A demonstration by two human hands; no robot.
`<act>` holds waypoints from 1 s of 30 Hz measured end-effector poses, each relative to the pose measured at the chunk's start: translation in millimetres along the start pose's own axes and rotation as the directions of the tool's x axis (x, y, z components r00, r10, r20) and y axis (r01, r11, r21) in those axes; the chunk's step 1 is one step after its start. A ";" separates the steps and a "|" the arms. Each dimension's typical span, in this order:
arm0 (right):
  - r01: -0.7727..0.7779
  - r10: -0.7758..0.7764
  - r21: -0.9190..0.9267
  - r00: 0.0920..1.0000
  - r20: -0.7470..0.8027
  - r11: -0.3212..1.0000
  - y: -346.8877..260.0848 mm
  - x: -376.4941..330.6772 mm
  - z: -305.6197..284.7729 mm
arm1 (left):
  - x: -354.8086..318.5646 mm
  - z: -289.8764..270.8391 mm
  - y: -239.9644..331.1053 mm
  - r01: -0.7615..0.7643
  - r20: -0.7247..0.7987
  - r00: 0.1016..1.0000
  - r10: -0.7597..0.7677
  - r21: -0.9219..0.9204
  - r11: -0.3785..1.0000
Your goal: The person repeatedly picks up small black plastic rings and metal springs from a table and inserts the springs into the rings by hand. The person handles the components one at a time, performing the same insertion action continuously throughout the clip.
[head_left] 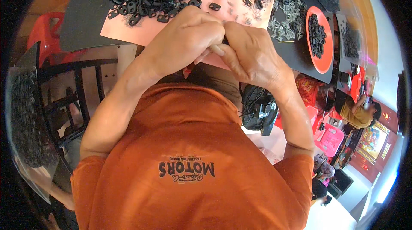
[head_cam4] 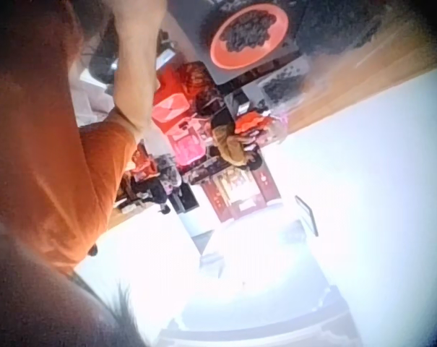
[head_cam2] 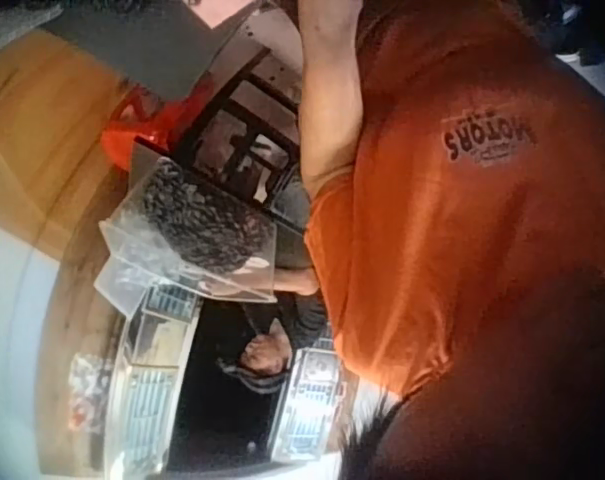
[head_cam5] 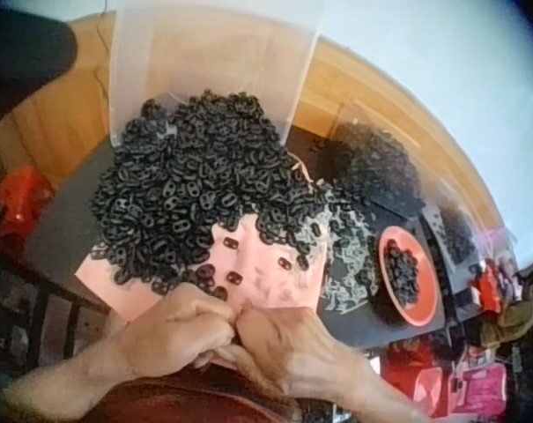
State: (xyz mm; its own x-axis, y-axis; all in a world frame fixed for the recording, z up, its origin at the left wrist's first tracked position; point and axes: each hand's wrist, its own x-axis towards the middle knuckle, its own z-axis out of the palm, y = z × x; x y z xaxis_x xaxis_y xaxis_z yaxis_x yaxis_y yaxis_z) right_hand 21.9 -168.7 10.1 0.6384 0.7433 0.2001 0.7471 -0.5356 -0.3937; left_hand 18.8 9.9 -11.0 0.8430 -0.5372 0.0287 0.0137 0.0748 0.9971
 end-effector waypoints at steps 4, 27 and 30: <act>-0.028 0.033 0.047 0.994 -0.109 0.998 -0.9 -7.0 -5.3 | 0.1 2.2 2.0 0.000 -0.023 1.000 -0.001 -0.032 0.999; 0.067 -0.057 0.060 0.987 -0.151 0.996 3.8 -11.2 -4.6 | -0.5 1.3 -1.2 0.036 -0.007 0.999 -0.036 -0.059 0.998; -0.054 0.085 0.199 0.985 -0.152 0.978 -0.5 -19.2 -8.1 | -1.4 2.5 1.6 0.021 -0.016 1.000 -0.022 -0.041 0.999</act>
State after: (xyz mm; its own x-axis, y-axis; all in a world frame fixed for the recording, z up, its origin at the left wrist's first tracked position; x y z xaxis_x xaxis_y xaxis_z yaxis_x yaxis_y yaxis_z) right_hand 10.8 -186.0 13.8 0.7205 0.6251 0.3001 0.6596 -0.4844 -0.5747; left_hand 16.3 8.7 -9.3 0.8510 -0.5252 0.0055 0.0536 0.0972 0.9938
